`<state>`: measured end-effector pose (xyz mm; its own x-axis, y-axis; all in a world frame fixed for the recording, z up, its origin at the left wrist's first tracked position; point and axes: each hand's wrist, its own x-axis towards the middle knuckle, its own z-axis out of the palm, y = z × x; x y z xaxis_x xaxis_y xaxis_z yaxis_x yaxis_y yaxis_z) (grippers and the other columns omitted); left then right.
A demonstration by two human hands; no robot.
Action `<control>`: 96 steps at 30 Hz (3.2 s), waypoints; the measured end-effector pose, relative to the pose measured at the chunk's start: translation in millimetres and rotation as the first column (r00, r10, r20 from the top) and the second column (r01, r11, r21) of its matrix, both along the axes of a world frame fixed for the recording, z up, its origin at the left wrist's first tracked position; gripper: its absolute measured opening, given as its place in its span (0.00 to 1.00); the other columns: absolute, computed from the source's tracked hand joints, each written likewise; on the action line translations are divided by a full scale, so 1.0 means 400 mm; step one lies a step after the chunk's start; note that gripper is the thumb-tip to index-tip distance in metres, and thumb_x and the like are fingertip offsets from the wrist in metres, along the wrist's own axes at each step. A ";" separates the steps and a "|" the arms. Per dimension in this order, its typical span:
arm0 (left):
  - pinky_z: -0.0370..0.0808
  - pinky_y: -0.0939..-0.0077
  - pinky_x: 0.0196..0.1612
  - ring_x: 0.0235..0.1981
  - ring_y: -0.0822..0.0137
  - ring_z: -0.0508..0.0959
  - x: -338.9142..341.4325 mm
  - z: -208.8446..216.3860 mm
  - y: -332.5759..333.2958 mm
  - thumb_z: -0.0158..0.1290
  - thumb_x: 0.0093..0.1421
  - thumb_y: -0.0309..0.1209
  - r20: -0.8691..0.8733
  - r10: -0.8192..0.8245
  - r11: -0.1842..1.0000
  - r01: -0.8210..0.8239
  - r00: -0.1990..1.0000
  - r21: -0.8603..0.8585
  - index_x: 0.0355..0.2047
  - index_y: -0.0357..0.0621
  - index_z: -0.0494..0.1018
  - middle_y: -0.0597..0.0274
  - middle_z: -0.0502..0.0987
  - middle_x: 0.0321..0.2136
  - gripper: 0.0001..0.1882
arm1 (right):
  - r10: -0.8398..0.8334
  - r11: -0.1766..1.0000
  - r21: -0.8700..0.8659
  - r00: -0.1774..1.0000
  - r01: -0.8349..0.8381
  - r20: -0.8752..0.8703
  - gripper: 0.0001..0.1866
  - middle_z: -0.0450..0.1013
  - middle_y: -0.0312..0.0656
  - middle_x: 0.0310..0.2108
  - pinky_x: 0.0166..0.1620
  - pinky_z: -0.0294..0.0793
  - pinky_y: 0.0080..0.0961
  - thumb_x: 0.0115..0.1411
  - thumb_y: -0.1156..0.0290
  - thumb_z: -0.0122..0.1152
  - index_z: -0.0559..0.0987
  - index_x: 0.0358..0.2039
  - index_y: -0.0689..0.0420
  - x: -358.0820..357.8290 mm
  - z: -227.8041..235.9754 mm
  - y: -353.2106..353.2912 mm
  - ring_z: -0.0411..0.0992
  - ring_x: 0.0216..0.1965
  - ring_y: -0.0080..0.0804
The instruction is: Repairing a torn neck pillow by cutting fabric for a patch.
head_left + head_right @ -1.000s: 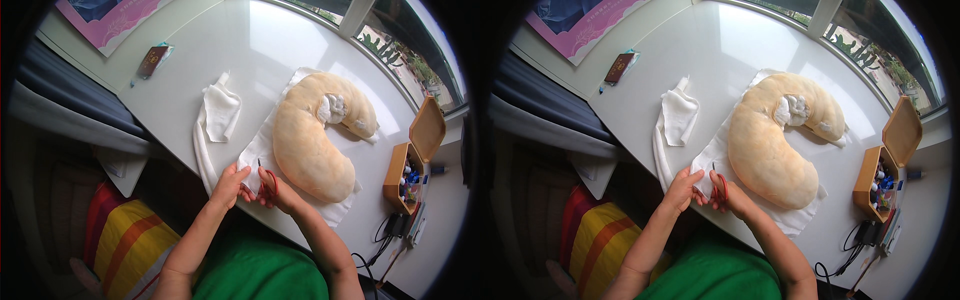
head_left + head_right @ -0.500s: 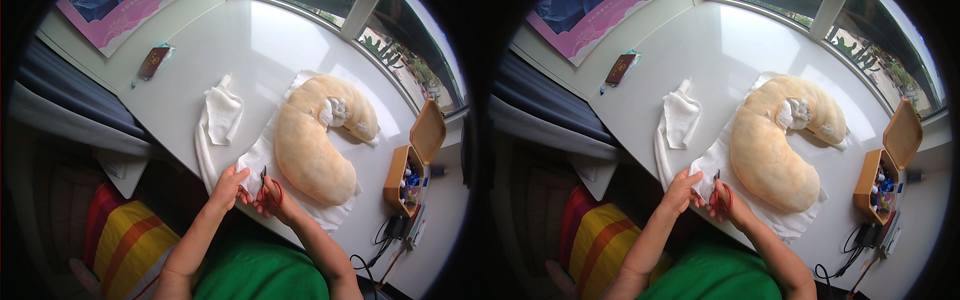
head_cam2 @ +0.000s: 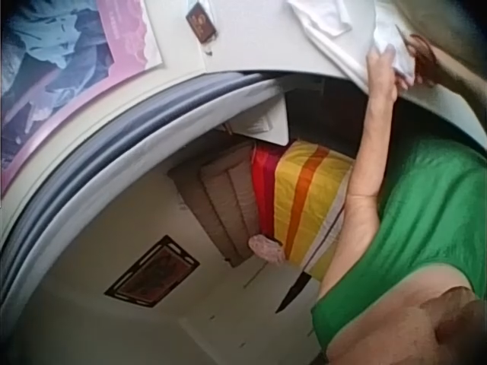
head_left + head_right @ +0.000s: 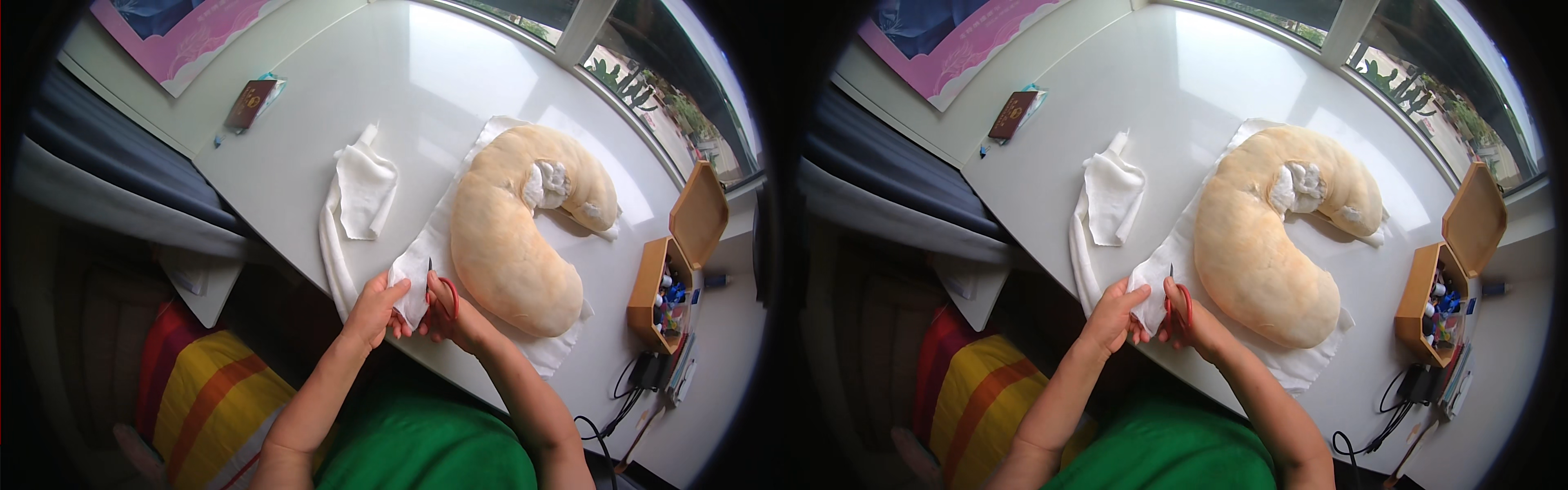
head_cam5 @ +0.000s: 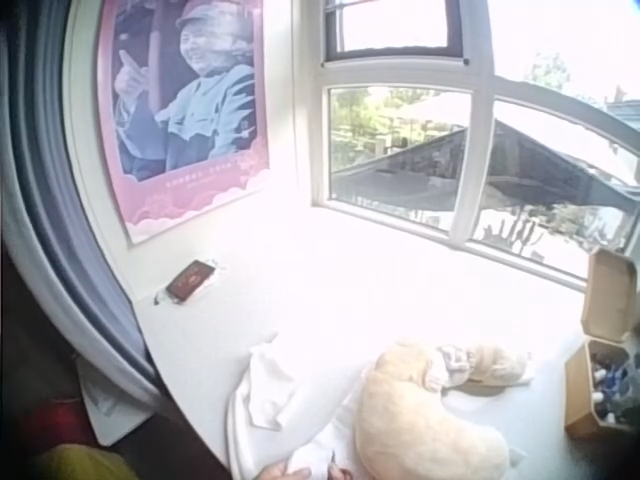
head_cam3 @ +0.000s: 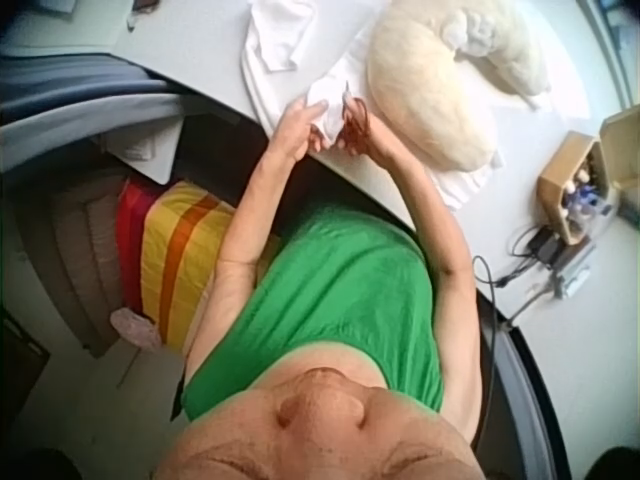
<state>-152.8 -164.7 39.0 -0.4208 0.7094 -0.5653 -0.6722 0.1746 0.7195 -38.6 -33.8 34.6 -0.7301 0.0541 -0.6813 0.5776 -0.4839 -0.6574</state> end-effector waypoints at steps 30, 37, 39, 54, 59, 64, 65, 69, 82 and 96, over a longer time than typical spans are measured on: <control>0.70 0.82 0.08 0.11 0.69 0.75 -0.017 0.009 -0.015 0.47 0.67 0.34 0.046 -0.043 0.999 0.042 0.998 0.014 0.51 0.34 0.67 0.54 0.79 0.25 0.17 | -0.109 0.985 0.133 0.994 0.105 0.019 0.40 0.67 0.37 0.18 0.23 0.61 0.20 0.62 0.27 0.38 0.71 0.24 0.56 -0.043 -0.012 -0.005 0.63 0.18 0.24; 0.70 0.82 0.08 0.11 0.69 0.75 -0.026 0.022 -0.020 0.48 0.67 0.33 0.058 -0.049 0.998 0.047 0.997 0.034 0.51 0.34 0.66 0.55 0.79 0.26 0.17 | -0.099 0.993 0.073 0.995 0.098 0.001 0.39 0.67 0.36 0.19 0.24 0.62 0.21 0.61 0.25 0.37 0.70 0.23 0.54 -0.046 -0.011 0.000 0.63 0.19 0.25; 0.68 0.83 0.07 0.10 0.68 0.74 -0.028 0.030 -0.019 0.46 0.67 0.34 0.068 -0.047 0.999 0.045 0.997 0.023 0.49 0.33 0.67 0.52 0.79 0.25 0.16 | -0.087 0.996 0.018 0.996 0.087 -0.020 0.40 0.68 0.37 0.20 0.24 0.62 0.21 0.60 0.24 0.37 0.71 0.23 0.54 -0.052 -0.014 0.009 0.64 0.20 0.26; 0.69 0.82 0.08 0.12 0.70 0.76 -0.034 0.018 -0.025 0.48 0.67 0.34 0.078 -0.045 0.999 0.043 0.996 0.031 0.50 0.35 0.68 0.56 0.79 0.28 0.16 | -0.249 0.958 -0.158 0.967 0.240 -0.045 0.27 0.64 0.32 0.17 0.18 0.50 0.17 0.65 0.37 0.49 0.68 0.25 0.49 -0.071 -0.040 0.022 0.60 0.16 0.20; 0.69 0.82 0.08 0.11 0.69 0.76 -0.038 0.022 -0.041 0.48 0.67 0.34 0.092 -0.033 0.999 0.030 0.995 0.035 0.50 0.34 0.68 0.56 0.79 0.28 0.17 | -0.239 0.961 -0.148 0.971 0.234 -0.012 0.29 0.66 0.32 0.19 0.19 0.56 0.18 0.65 0.35 0.45 0.69 0.26 0.50 -0.086 -0.009 0.019 0.67 0.20 0.23; 0.67 0.85 0.07 0.12 0.71 0.75 -0.040 0.040 -0.040 0.45 0.67 0.32 0.085 -0.050 0.998 0.047 0.995 0.043 0.49 0.34 0.69 0.57 0.81 0.30 0.15 | -0.209 0.965 -0.165 0.977 0.201 -0.031 0.30 0.66 0.32 0.20 0.19 0.56 0.18 0.65 0.34 0.45 0.70 0.26 0.50 -0.105 -0.012 0.037 0.67 0.21 0.23; 0.67 0.85 0.07 0.12 0.71 0.75 -0.038 0.038 -0.039 0.45 0.67 0.32 0.087 -0.041 0.998 0.038 0.995 0.041 0.49 0.35 0.69 0.58 0.81 0.31 0.15 | -0.215 0.966 -0.150 0.977 0.211 -0.014 0.30 0.66 0.32 0.20 0.19 0.56 0.17 0.65 0.34 0.46 0.70 0.27 0.50 -0.108 -0.011 0.037 0.66 0.20 0.23; 0.69 0.81 0.08 0.10 0.68 0.74 -0.040 0.038 -0.040 0.49 0.66 0.33 0.125 -0.033 0.999 0.029 0.992 0.032 0.49 0.34 0.68 0.56 0.79 0.25 0.17 | -0.208 0.969 -0.135 0.978 0.207 0.007 0.30 0.65 0.32 0.18 0.18 0.55 0.16 0.65 0.35 0.46 0.70 0.26 0.51 -0.110 -0.041 0.039 0.65 0.19 0.22; 0.69 0.82 0.07 0.09 0.67 0.75 -0.047 0.013 -0.081 0.50 0.65 0.33 0.135 -0.046 0.999 0.049 0.990 -0.019 0.50 0.32 0.67 0.54 0.79 0.24 0.18 | -0.213 0.969 -0.123 0.977 0.212 0.006 0.30 0.67 0.32 0.19 0.19 0.57 0.15 0.65 0.35 0.45 0.70 0.24 0.51 -0.137 -0.018 0.044 0.66 0.20 0.20; 0.69 0.84 0.10 0.11 0.72 0.75 -0.057 0.066 -0.093 0.51 0.65 0.33 -0.165 -0.041 0.992 0.020 0.985 -0.125 0.45 0.33 0.71 0.58 0.79 0.22 0.14 | -0.197 0.980 -0.032 0.980 0.196 -0.021 0.27 0.62 0.31 0.16 0.18 0.51 0.17 0.68 0.40 0.46 0.66 0.24 0.50 -0.129 0.002 0.033 0.57 0.16 0.18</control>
